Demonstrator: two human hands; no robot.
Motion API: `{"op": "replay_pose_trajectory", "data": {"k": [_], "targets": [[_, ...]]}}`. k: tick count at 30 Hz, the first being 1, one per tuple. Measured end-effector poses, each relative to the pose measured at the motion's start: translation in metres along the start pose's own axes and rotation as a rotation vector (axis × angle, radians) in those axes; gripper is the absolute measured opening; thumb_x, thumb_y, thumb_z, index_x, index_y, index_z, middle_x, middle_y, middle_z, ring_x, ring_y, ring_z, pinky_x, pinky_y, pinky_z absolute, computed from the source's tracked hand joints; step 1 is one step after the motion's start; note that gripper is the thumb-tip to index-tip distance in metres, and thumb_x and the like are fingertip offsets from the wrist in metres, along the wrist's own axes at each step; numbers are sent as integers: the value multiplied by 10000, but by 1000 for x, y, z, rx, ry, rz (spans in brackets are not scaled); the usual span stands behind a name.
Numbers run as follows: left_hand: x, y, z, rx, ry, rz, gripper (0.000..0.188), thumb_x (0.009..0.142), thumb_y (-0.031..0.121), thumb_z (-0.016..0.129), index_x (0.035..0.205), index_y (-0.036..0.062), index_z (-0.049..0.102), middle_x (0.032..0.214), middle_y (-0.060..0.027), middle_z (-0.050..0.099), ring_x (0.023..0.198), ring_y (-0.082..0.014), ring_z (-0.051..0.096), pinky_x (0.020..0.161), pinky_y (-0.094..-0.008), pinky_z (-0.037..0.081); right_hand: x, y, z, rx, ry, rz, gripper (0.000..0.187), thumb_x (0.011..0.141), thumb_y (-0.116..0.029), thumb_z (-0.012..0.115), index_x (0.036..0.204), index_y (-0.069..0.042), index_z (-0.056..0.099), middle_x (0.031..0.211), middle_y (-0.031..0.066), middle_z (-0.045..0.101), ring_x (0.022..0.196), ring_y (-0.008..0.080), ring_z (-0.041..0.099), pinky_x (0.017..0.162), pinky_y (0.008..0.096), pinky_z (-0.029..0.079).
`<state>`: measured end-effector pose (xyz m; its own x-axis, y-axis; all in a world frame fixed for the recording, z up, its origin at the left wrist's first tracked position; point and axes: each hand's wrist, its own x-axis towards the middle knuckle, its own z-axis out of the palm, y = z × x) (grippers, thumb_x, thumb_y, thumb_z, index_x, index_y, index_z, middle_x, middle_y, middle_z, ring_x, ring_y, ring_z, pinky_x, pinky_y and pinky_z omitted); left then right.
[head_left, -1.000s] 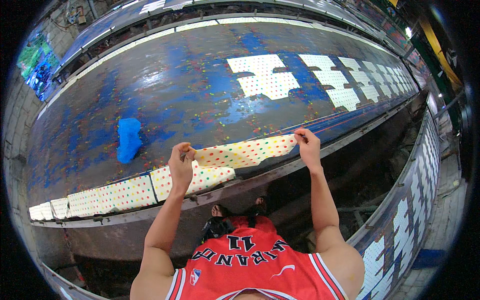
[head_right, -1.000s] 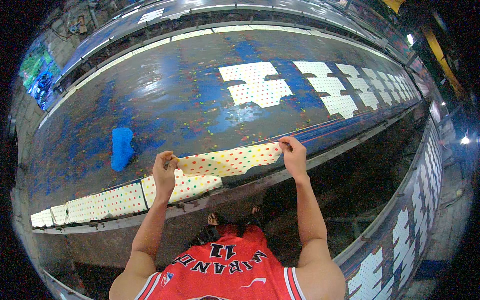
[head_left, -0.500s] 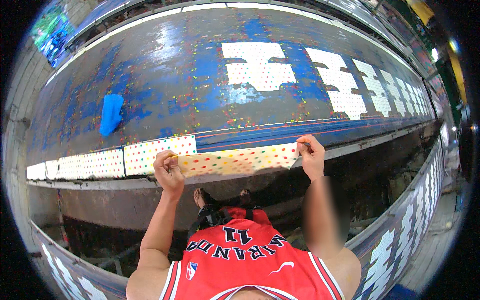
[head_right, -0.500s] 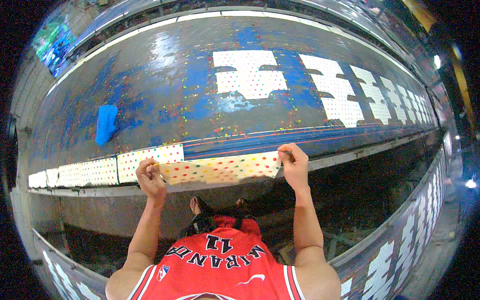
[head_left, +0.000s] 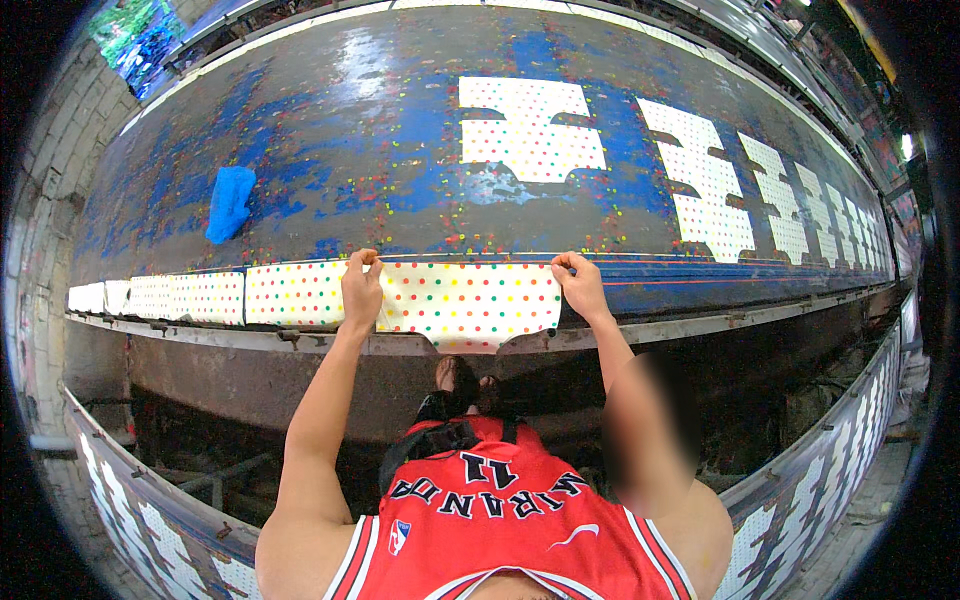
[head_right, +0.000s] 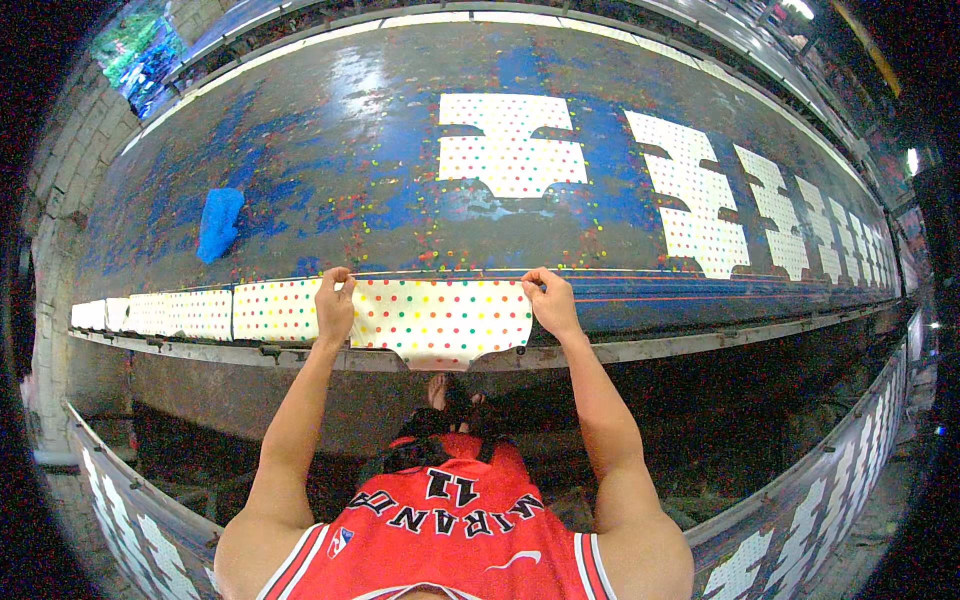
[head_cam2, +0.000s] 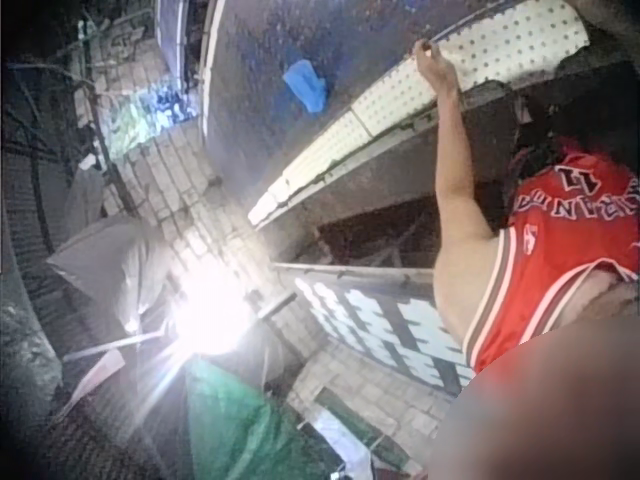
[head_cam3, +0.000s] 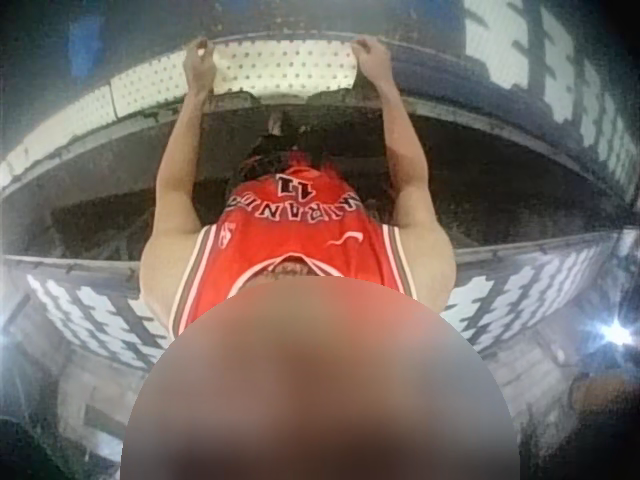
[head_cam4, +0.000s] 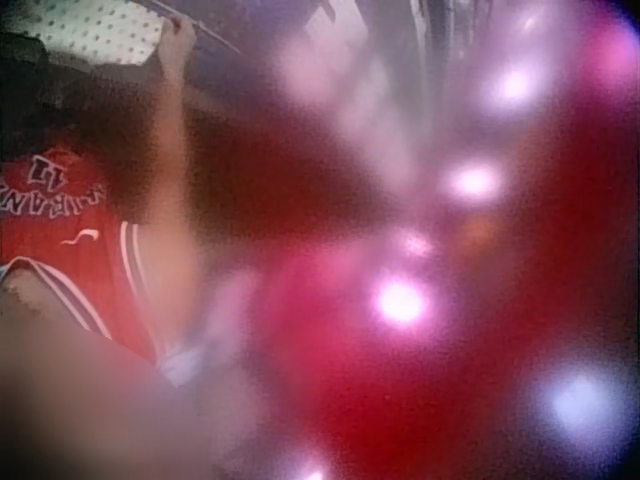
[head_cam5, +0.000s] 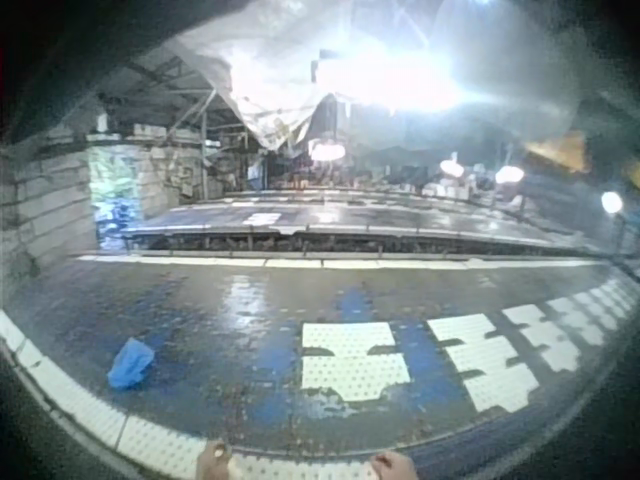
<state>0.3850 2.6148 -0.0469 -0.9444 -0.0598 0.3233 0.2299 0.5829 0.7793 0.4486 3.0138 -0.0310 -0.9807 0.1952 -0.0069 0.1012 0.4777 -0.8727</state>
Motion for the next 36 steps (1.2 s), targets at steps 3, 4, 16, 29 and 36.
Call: {"op": "replay_pose_trajectory", "data": {"k": [3,4,16,29,36], "targets": [[12,-5,5,2,-3,-5,179,921,33,641,1090,-15,607,967,-180,692,913,-326,662,802,-401,509,11,13,0,-2,-3,32,168,907,-125,650,987,22,665,866,114,699,803,193,645,736,341,502],[14,-7,7,16,-24,-6,170,922,34,641,1081,-15,608,966,-175,693,907,-314,665,803,-393,510,14,16,2,24,-5,38,175,906,-131,652,990,22,666,871,119,701,807,200,649,739,344,504],[35,-19,8,45,-143,8,182,887,13,652,1062,-24,621,979,-198,698,929,-364,676,798,-410,526,34,18,13,-104,-12,100,177,917,-116,616,1021,12,681,862,148,710,808,222,673,742,356,516],[24,8,-14,57,-220,-3,295,902,34,640,1179,-20,556,1075,-210,629,1005,-410,616,858,-449,489,0,14,-19,13,206,298,200,967,-94,574,1120,17,642,930,121,690,628,180,691,577,330,541],[-34,13,-14,-22,-433,112,321,917,99,658,1197,16,525,970,-150,642,647,-307,634,593,-411,504,-34,47,-18,-256,447,307,215,946,-161,634,1096,-12,672,961,178,708,846,318,696,748,414,536]]}}
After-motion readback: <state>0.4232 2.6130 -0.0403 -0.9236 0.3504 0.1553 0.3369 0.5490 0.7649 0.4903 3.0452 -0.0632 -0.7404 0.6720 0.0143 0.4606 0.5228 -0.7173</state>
